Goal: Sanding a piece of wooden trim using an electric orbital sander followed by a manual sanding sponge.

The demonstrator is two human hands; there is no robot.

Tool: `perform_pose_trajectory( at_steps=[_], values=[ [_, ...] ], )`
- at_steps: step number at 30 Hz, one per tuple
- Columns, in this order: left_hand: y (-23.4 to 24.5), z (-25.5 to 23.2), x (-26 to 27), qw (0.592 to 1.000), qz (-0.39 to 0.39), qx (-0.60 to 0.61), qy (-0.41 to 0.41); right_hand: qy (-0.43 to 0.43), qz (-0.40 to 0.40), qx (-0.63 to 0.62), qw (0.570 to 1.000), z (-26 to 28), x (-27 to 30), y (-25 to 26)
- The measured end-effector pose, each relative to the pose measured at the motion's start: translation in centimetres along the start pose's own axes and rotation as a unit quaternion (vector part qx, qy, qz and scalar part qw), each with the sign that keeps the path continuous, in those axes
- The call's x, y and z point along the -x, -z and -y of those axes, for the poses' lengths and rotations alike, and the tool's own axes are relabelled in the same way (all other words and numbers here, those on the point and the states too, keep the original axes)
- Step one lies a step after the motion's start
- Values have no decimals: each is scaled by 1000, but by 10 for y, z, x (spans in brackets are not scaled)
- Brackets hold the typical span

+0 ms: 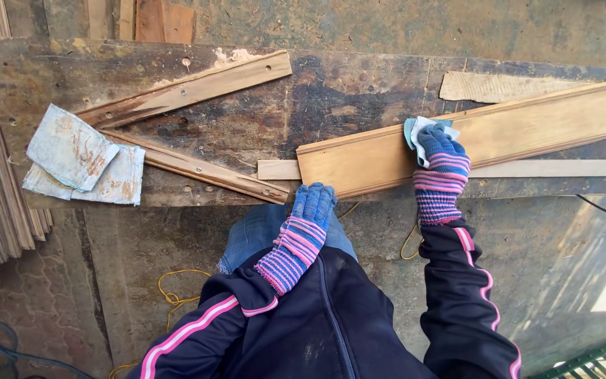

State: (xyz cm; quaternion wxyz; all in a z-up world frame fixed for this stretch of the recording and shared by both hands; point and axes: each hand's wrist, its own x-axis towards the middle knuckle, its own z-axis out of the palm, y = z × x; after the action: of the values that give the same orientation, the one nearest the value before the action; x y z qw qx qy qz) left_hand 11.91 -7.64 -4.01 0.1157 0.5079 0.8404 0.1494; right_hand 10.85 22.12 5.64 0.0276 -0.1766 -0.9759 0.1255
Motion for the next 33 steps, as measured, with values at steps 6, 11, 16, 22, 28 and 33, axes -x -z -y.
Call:
perform_pose_trajectory(
  at_steps=[6, 11, 16, 22, 28, 33],
  values=[
    [-47, -8, 0, 999, 23, -30, 3, 34, 113, 47, 992, 118, -12, -40],
    [-75, -6, 1, 997, 9, 1, 83, 219, 71, 9, 973, 95, -11, -58],
    [12, -8, -22, 996, 57, -19, 62, -101, 104, 57, 988, -103, -15, -49],
    [106, -23, -94, 975, 136, 41, 173, -21, 38, 143, 989, 1, -6, -22],
    [112, -45, -129, 921, 118, 9, 370, 206, 50, 20, 977, -91, 1, 4],
    [67, -59, -139, 896, -181, -86, 397, 191, 64, 4, 979, -174, -17, 58]
  ],
)
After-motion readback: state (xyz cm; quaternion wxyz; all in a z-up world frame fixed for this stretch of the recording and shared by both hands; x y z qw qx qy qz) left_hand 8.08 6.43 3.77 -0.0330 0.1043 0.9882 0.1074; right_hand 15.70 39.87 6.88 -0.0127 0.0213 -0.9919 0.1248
